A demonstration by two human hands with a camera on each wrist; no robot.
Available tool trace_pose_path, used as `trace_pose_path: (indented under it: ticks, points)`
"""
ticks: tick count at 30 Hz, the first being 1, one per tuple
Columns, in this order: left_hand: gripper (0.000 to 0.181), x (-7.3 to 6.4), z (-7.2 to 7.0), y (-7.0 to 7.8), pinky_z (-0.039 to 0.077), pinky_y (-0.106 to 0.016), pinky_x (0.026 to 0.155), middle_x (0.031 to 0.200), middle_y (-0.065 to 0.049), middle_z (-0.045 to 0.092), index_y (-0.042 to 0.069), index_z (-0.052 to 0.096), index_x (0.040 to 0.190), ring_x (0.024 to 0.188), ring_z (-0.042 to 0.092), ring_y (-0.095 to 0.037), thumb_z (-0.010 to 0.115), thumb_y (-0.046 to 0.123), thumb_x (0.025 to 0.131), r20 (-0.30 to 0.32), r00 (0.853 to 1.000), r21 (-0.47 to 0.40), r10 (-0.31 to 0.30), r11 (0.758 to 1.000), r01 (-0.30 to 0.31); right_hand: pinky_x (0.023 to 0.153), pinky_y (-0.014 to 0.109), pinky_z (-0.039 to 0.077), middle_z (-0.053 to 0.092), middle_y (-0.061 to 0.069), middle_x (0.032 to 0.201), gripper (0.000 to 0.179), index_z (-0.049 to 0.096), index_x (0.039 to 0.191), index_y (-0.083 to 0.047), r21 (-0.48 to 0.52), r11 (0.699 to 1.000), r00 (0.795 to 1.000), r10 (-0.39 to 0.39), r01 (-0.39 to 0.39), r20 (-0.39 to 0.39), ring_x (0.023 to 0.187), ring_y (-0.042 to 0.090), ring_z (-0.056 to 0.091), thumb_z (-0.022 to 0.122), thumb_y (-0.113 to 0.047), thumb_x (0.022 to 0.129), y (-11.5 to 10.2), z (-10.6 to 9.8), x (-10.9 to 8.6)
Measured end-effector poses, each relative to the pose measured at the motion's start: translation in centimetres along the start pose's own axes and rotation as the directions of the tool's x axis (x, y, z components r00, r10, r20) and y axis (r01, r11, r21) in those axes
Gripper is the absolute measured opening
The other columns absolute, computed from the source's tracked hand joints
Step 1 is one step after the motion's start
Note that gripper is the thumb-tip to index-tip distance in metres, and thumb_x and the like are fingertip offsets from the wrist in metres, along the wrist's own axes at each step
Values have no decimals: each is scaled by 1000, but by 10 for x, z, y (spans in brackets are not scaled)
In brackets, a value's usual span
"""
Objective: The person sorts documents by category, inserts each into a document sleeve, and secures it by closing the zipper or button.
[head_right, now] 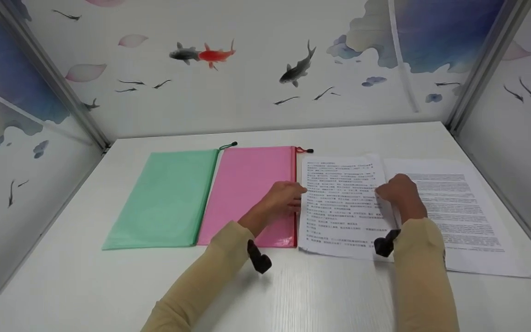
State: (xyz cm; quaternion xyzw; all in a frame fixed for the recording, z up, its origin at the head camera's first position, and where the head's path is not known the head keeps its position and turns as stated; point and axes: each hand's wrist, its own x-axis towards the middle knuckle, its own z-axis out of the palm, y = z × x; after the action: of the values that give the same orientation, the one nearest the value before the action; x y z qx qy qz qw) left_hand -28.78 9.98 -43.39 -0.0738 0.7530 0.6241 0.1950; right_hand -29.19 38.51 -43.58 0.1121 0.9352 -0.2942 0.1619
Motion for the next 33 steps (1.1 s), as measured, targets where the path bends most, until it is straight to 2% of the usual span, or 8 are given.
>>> trace_pose_path:
  ticks: [3,7,12,17,20,23,28,33]
  points:
    - [51,2,2,-3,58,-31,79,136,-9,62,3,55,140,96,66,-17,68,15,93,-47,999,28,-6,1000,8,113,65,31,25,44,150,75,24,147,20,76,997,1000,19,-19,-3,133,55,34,53,-29,97,4,2,1]
    - [48,5,5,-6,49,-27,63,114,-11,69,-1,59,134,71,61,-17,71,4,89,-86,996,48,5,999,-1,115,62,31,25,40,153,77,24,150,15,154,987,999,39,-39,1,133,50,36,54,-32,98,6,4,4]
    - [28,6,8,-8,55,-29,63,89,-9,72,-3,71,115,67,64,-16,72,-1,87,-116,993,63,28,998,-20,103,49,44,29,37,153,78,22,153,12,224,973,998,54,-50,-10,124,39,45,55,-34,99,4,6,5]
    - [25,7,3,-10,61,-34,65,87,-9,72,0,72,113,69,69,-20,69,-2,88,-119,993,12,6,1000,-5,89,34,49,30,35,154,82,17,154,10,273,962,1000,27,-24,-7,121,34,50,55,-38,101,6,6,-2]
    - [25,8,-1,-11,59,-32,61,90,-8,70,3,71,114,71,69,-19,70,1,89,-121,992,10,-16,1000,17,81,28,53,49,29,141,82,18,155,8,281,960,1000,-12,8,14,107,23,61,57,-40,100,9,6,-6]
    - [23,11,-4,-11,57,-31,59,90,-7,70,5,71,112,71,68,-19,70,2,90,-127,991,0,-36,999,36,75,25,55,64,13,122,82,19,156,6,299,954,998,-44,29,42,91,11,66,60,-37,100,11,5,-9]
    - [19,13,-9,-9,59,-34,62,86,-6,69,6,71,107,71,69,-19,71,2,89,-112,992,-27,-50,999,47,78,26,57,67,-6,106,82,18,158,2,362,931,997,-68,46,47,89,9,67,62,-35,99,13,2,-14]
    - [21,13,-13,-9,62,-36,67,86,-7,70,4,71,109,73,69,-20,72,3,88,-94,995,-51,-17,999,12,78,26,58,63,-21,92,81,18,158,1,435,898,996,-85,69,16,86,3,65,60,-36,100,16,3,-22]
